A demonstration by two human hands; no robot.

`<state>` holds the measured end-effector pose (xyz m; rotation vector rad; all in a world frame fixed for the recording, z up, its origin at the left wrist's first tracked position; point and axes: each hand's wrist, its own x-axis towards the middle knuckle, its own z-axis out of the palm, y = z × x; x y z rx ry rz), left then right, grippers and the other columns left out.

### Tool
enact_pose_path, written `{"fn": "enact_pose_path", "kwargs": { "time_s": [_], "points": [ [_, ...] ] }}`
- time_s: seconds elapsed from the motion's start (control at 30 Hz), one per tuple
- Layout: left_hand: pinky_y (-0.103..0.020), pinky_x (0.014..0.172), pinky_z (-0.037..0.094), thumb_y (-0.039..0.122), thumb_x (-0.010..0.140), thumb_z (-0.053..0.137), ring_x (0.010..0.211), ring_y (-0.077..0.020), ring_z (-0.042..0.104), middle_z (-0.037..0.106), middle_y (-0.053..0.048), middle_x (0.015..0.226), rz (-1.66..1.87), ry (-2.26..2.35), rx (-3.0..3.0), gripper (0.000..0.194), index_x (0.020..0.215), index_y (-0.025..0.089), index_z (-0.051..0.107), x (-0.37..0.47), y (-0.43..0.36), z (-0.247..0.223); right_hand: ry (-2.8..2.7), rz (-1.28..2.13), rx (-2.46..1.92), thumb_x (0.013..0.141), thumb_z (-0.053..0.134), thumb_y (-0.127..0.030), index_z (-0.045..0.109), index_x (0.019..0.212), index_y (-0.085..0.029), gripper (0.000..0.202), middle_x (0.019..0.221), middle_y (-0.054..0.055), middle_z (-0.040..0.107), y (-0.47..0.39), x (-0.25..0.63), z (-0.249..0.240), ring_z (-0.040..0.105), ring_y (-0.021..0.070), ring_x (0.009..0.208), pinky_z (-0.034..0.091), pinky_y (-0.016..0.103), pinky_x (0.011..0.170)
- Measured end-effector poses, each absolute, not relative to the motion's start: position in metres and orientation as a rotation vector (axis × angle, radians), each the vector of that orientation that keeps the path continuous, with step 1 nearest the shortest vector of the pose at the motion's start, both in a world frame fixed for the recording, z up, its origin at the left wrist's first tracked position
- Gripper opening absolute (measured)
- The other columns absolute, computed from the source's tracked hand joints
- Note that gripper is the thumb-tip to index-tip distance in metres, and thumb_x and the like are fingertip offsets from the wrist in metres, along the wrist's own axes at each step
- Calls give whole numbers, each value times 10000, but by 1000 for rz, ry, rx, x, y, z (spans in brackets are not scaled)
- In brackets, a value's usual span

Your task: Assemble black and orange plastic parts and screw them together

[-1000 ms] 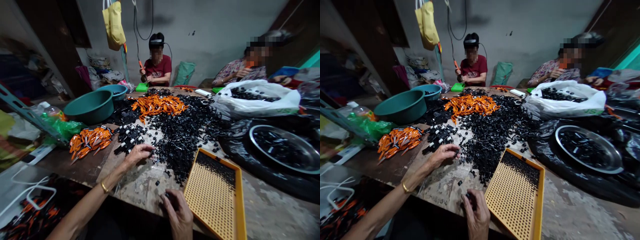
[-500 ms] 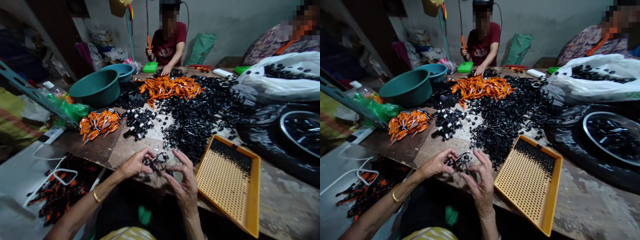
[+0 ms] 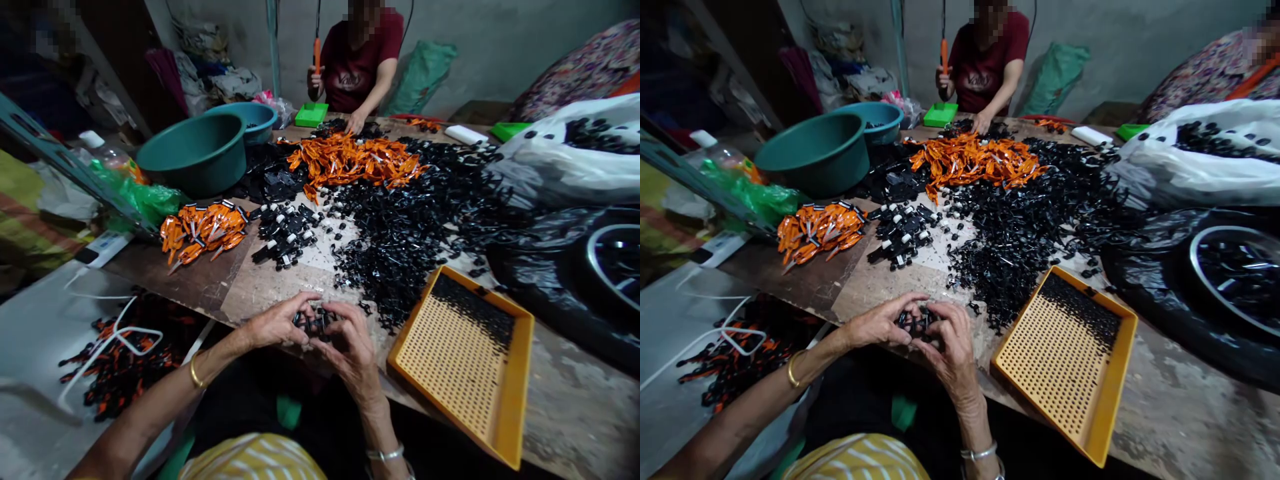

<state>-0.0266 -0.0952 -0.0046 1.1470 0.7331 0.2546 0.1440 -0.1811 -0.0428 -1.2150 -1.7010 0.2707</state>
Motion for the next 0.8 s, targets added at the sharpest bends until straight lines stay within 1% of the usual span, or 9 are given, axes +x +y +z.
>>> {"fn": "enact_pose_path", "kwargs": {
  "time_s": [0.07, 0.1, 0.17, 0.27, 0.4, 0.47, 0.57, 0.67, 0.8],
  "points": [
    [-228, 637, 370, 42, 544, 707, 731, -109, 506, 552, 31, 873, 302, 730, 1094, 785, 1269, 220, 463, -27, -96, -3, -1632, 299, -1262, 830, 660, -256, 525, 867, -211, 147, 1137, 111, 554, -183, 145, -43, 547, 234, 1056, 485, 408, 846],
    [-235, 657, 384, 59, 549, 734, 758, -122, 528, 567, 18, 880, 334, 728, 1052, 774, 1262, 211, 475, -28, -97, -2, -1591, 292, -1288, 832, 657, -256, 530, 866, -210, 139, 1119, 107, 543, -184, 145, -43, 550, 226, 1037, 496, 385, 819],
    [-249, 697, 409, 110, 576, 775, 817, -150, 569, 594, -13, 906, 405, 719, 944, 738, 1251, 198, 493, -27, -100, -1, -1507, 243, -1331, 824, 667, -263, 539, 868, -210, 145, 1081, 92, 528, -186, 142, -43, 542, 225, 1027, 494, 389, 824],
    [-238, 725, 423, 160, 603, 802, 814, -139, 590, 620, -45, 928, 517, 668, 774, 657, 1203, 175, 534, -20, -107, -5, -1374, 201, -1378, 811, 682, -256, 544, 873, -209, 158, 1072, 81, 507, -189, 132, -42, 521, 229, 1033, 480, 405, 840],
    [-185, 663, 416, 159, 565, 836, 743, -92, 565, 608, -21, 855, 641, 645, 621, 514, 1033, 141, 623, -4, -121, -16, -1286, 174, -1394, 829, 647, -231, 558, 879, -209, 104, 1078, 79, 497, -192, 112, -43, 511, 230, 1037, 483, 401, 838],
    [-184, 656, 417, 189, 577, 834, 731, -91, 565, 617, -20, 840, 706, 709, 592, 425, 951, 130, 643, 4, -127, -21, -1292, 156, -1384, 825, 642, -204, 565, 887, -209, 98, 1079, 80, 495, -194, 105, -44, 513, 227, 1038, 492, 393, 842],
    [-209, 693, 429, 227, 594, 827, 745, -108, 576, 641, -29, 853, 758, 759, 628, 342, 859, 125, 637, 9, -133, -24, -1332, 184, -1349, 823, 640, -177, 570, 899, -209, 107, 1077, 86, 491, -198, 105, -44, 512, 221, 1050, 512, 369, 835],
    [-210, 664, 422, 284, 641, 798, 713, -106, 564, 631, -12, 813, 756, 778, 690, 305, 844, 136, 626, 7, -135, -23, -1374, 300, -1310, 821, 654, -201, 570, 922, -214, 132, 1069, 83, 496, -201, 110, -41, 526, 217, 1045, 535, 353, 817],
    [-210, 694, 443, 345, 715, 739, 732, -108, 575, 632, -18, 813, 763, 792, 768, 295, 886, 131, 629, 1, -132, -17, -1392, 421, -1271, 821, 670, -254, 564, 962, -217, 181, 1101, 83, 498, -206, 115, -37, 541, 213, 1054, 547, 351, 812]
  ]
}}
